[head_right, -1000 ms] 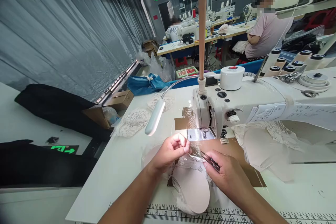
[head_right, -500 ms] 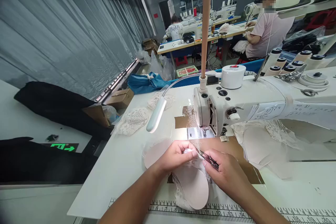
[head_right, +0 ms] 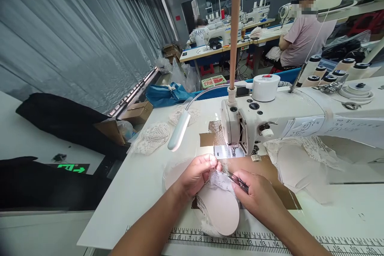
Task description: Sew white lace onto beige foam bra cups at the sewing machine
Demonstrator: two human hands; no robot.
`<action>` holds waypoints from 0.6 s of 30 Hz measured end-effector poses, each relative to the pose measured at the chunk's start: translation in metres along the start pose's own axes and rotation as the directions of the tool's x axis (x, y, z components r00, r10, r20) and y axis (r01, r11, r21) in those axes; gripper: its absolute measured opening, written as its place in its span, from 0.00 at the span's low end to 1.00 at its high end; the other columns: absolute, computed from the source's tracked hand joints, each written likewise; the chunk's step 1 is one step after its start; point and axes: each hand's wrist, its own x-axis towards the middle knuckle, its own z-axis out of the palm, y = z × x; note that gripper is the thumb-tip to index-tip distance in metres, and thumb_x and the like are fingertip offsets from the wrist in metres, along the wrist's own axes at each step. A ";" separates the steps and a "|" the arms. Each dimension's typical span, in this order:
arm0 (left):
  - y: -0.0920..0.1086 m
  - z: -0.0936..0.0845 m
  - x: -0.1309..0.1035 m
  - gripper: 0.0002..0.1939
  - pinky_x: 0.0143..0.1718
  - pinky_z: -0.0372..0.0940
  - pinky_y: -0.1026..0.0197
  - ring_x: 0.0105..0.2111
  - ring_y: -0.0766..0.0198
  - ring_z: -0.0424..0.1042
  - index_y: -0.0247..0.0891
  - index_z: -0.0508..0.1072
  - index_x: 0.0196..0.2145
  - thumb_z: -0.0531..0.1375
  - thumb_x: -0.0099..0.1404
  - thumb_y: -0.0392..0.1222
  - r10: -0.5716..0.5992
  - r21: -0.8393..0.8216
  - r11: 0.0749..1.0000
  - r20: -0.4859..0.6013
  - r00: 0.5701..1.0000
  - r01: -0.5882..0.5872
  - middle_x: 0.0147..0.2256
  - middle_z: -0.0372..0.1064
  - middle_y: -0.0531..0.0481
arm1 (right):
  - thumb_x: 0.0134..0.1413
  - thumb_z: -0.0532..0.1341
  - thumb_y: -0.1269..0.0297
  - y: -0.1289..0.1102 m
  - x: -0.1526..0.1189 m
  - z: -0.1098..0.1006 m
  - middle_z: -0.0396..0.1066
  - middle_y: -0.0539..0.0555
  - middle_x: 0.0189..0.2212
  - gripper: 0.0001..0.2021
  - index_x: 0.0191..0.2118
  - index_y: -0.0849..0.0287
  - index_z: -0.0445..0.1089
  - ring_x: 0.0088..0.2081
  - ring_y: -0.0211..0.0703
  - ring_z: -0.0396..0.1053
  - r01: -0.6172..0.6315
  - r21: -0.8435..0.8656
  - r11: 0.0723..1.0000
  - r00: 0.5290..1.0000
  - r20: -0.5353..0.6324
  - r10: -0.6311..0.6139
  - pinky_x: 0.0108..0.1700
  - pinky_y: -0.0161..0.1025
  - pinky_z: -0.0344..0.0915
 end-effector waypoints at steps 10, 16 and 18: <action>0.000 -0.008 0.004 0.13 0.44 0.64 0.61 0.36 0.62 0.72 0.31 0.73 0.29 0.69 0.54 0.44 0.107 -0.136 0.983 -0.125 0.986 -0.124 0.35 0.72 0.45 | 0.59 0.53 0.48 0.002 -0.002 -0.012 0.74 0.53 0.42 0.18 0.47 0.52 0.68 0.42 0.50 0.70 -0.020 0.119 0.993 0.998 -0.063 0.028 0.39 0.41 0.66; 0.002 -0.004 0.000 0.15 0.44 0.63 0.58 0.39 0.59 0.73 0.33 0.70 0.26 0.71 0.51 0.44 0.089 -0.152 0.983 -0.107 0.990 -0.105 0.44 0.72 0.42 | 0.61 0.51 0.47 -0.017 -0.006 -0.032 0.72 0.53 0.50 0.20 0.50 0.48 0.70 0.50 0.54 0.67 0.074 0.068 0.995 0.986 -0.154 -0.063 0.49 0.47 0.64; 0.002 -0.004 -0.001 0.15 0.44 0.63 0.57 0.39 0.59 0.72 0.33 0.70 0.26 0.71 0.51 0.44 0.092 -0.153 0.983 -0.086 0.992 -0.105 0.45 0.72 0.42 | 0.59 0.53 0.47 -0.022 -0.002 -0.033 0.73 0.53 0.48 0.19 0.49 0.48 0.72 0.47 0.52 0.69 0.085 0.022 0.996 0.990 -0.119 -0.082 0.46 0.45 0.66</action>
